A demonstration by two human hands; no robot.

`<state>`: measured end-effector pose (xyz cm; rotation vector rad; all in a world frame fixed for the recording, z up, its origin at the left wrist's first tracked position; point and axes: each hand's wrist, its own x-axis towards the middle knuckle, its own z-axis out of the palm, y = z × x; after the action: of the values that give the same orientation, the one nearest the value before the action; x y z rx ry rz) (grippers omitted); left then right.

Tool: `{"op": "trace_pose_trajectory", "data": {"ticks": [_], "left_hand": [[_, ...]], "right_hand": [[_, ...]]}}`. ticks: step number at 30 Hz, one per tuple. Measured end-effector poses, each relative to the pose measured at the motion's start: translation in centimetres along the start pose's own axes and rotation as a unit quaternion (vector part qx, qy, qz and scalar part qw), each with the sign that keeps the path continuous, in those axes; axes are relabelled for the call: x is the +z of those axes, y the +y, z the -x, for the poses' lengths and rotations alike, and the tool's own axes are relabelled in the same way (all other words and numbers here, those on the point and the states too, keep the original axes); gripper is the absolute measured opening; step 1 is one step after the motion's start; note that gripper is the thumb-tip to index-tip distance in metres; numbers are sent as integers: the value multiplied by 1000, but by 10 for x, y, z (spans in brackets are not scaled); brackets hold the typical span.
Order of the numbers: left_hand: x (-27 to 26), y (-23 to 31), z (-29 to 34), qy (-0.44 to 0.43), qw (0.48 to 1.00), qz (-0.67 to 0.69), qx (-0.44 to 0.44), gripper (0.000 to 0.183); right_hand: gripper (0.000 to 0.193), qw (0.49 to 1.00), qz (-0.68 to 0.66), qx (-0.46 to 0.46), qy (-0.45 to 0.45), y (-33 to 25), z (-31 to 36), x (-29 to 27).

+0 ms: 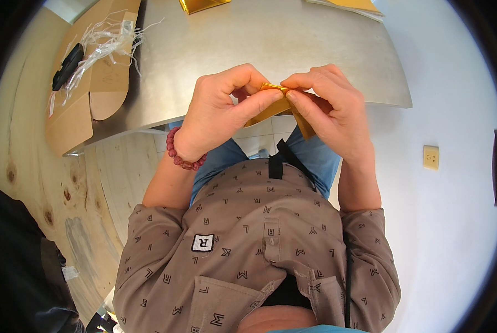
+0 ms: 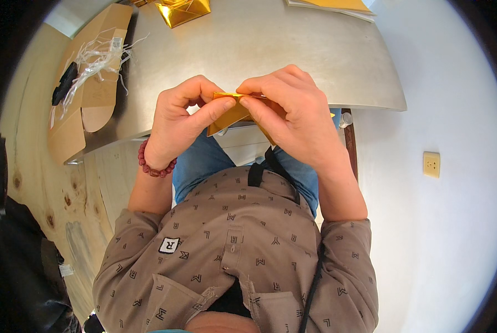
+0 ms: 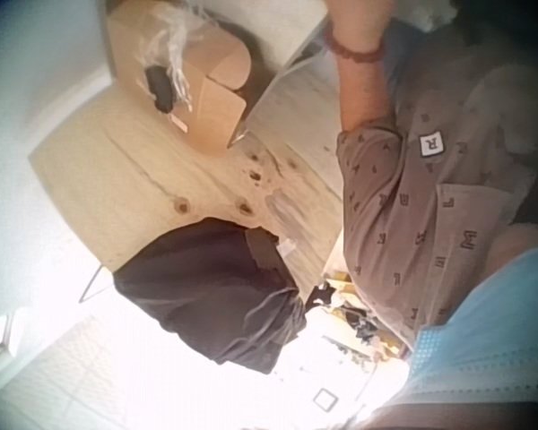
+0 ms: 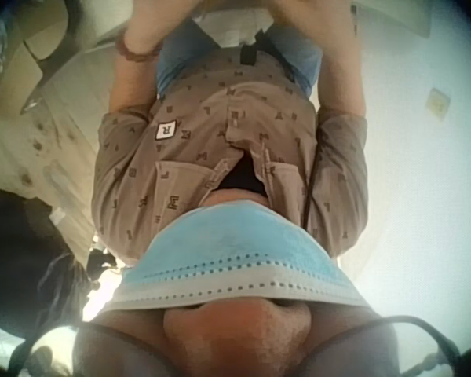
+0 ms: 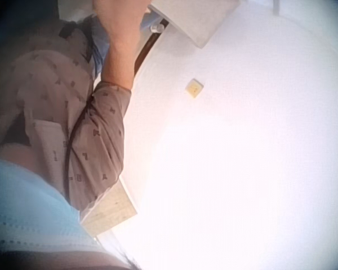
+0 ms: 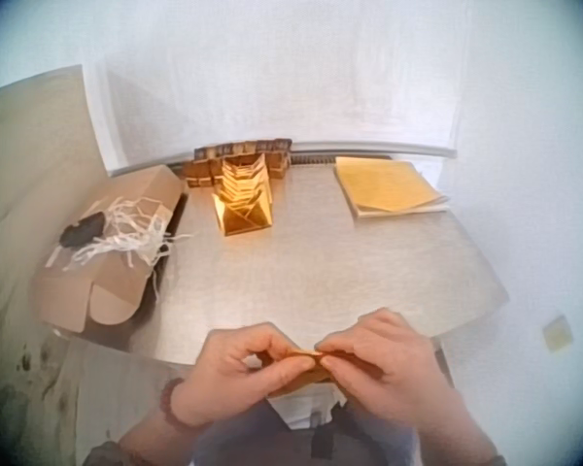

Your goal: The person folds a gold-colored sheet of paper into a small triangular packet by hand, pressing creases and tucking flaps to form a closed shape. They place the finished packet on a stack of similar packets and begin folding another sheet.

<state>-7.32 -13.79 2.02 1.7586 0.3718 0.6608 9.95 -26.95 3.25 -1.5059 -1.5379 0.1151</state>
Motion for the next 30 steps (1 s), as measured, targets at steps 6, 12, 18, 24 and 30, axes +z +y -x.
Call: {"op": "trace_pose_trajectory", "data": {"ticks": [6, 12, 18, 24, 30], "left_hand": [[2, -6, 1, 2, 999, 54, 6, 17], [8, -9, 2, 27, 996, 77, 18, 21], [14, -13, 3, 45, 994, 84, 52, 23], [15, -17, 2, 23, 994, 110, 9, 16], [14, -21, 8, 18, 993, 118, -9, 13]], "right_hand": [[9, 998, -46, 48, -14, -1, 2, 2], [7, 994, -81, 76, -20, 0, 4, 3], [5, 995, -69, 57, -32, 2, 4, 0], [4, 992, -96, 78, -29, 8, 6, -1], [5, 988, -111, 105, -24, 13, 9, -1]]}}
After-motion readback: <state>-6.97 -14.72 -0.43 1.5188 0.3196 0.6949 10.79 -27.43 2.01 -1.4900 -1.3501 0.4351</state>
